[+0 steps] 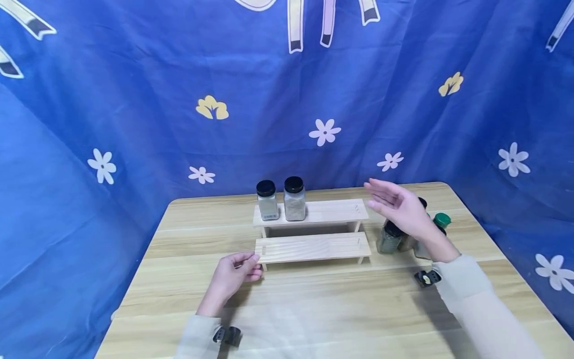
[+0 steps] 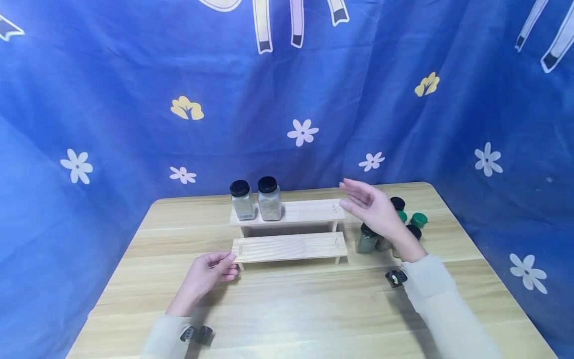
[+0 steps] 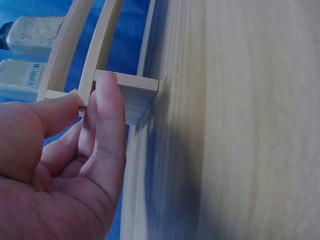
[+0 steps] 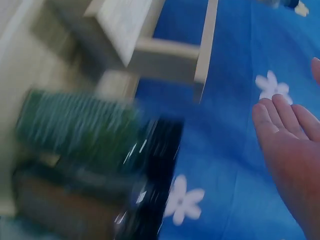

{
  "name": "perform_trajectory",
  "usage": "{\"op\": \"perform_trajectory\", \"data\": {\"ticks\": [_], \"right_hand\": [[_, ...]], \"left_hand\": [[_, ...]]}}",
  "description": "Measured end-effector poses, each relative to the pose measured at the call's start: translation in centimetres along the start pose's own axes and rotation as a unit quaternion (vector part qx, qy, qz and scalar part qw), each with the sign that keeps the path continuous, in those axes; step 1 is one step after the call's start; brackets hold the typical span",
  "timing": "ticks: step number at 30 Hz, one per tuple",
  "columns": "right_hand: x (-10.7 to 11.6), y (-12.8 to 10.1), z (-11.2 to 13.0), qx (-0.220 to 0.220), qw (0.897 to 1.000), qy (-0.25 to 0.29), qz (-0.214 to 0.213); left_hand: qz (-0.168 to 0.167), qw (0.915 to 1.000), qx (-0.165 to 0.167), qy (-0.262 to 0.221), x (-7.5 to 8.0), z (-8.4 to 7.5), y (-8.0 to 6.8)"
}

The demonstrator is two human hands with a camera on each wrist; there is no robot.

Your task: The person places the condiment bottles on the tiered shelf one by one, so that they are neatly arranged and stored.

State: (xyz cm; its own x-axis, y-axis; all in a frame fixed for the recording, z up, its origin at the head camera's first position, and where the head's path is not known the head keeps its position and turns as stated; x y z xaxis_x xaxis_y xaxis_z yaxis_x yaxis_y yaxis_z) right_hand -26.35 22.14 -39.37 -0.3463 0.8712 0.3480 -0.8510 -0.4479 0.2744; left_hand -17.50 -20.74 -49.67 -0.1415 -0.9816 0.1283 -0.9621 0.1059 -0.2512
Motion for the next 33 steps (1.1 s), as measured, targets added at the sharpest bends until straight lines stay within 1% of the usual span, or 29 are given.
{"op": "perform_trajectory", "data": {"ticks": [5, 10, 12, 15, 18, 20, 23, 26, 28, 30, 33], "right_hand": [[2.4, -2.8, -0.9, -0.013, 0.999, -0.01, -0.047], [4.5, -6.0, -1.9, 0.0, 0.995, 0.035, -0.097], [5.2, -7.2, -2.4, -0.002, 0.991, 0.045, -0.123], [6.1, -9.0, -3.1, -0.02, 0.985, 0.038, -0.169], [6.7, -10.8, -4.1, -0.034, 0.979, 0.033, -0.198], [6.8, -11.8, -4.8, -0.034, 0.978, 0.048, -0.202], [6.8, -12.9, -5.8, -0.044, 0.978, 0.047, -0.198], [6.6, -13.6, -6.6, -0.084, 0.977, -0.003, -0.197], [6.4, -13.9, -7.0, -0.112, 0.973, -0.046, -0.196], [6.3, -14.2, -7.4, -0.134, 0.969, -0.071, -0.193], [6.2, -14.4, -8.1, -0.141, 0.969, -0.073, -0.19]], "left_hand": [[0.0, 1.0, 0.002, 0.001, 0.3, -0.3, 0.0], [0.005, 1.0, 0.001, 0.007, 0.1, -0.5, 0.0], [0.004, 0.9999, 0.002, 0.009, 0.1, -0.5, 0.0], [0.002, 0.9999, 0.004, 0.013, 0.0, -0.4, 0.0], [0.001, 0.9999, 0.008, 0.015, -0.1, -0.3, 0.1], [0.001, 0.9998, 0.01, 0.017, -0.1, -0.2, 0.1], [0.001, 0.9998, 0.011, 0.018, 0.0, -0.2, 0.2], [0.004, 0.9998, 0.011, 0.018, 0.0, -0.2, 0.2], [0.004, 0.9998, 0.01, 0.017, 0.0, -0.3, 0.2], [0.003, 0.9998, 0.01, 0.016, -0.1, -0.3, 0.2], [0.001, 0.9998, 0.01, 0.016, -0.1, -0.3, 0.2]]}}
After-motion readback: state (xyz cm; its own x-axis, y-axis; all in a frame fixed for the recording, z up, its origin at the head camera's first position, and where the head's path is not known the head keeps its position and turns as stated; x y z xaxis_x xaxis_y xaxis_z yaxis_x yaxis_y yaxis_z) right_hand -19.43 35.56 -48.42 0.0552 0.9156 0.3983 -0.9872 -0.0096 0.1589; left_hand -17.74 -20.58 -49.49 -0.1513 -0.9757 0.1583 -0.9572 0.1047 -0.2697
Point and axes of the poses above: each hand's wrist, its own y-axis towards the middle knuckle, its own x-axis out of the back of the hand, z = x × y, the point moved 2 cm from there along y, towards the middle knuckle, and after that the axes turned 9 degrees about z, right-handed, at the moved point
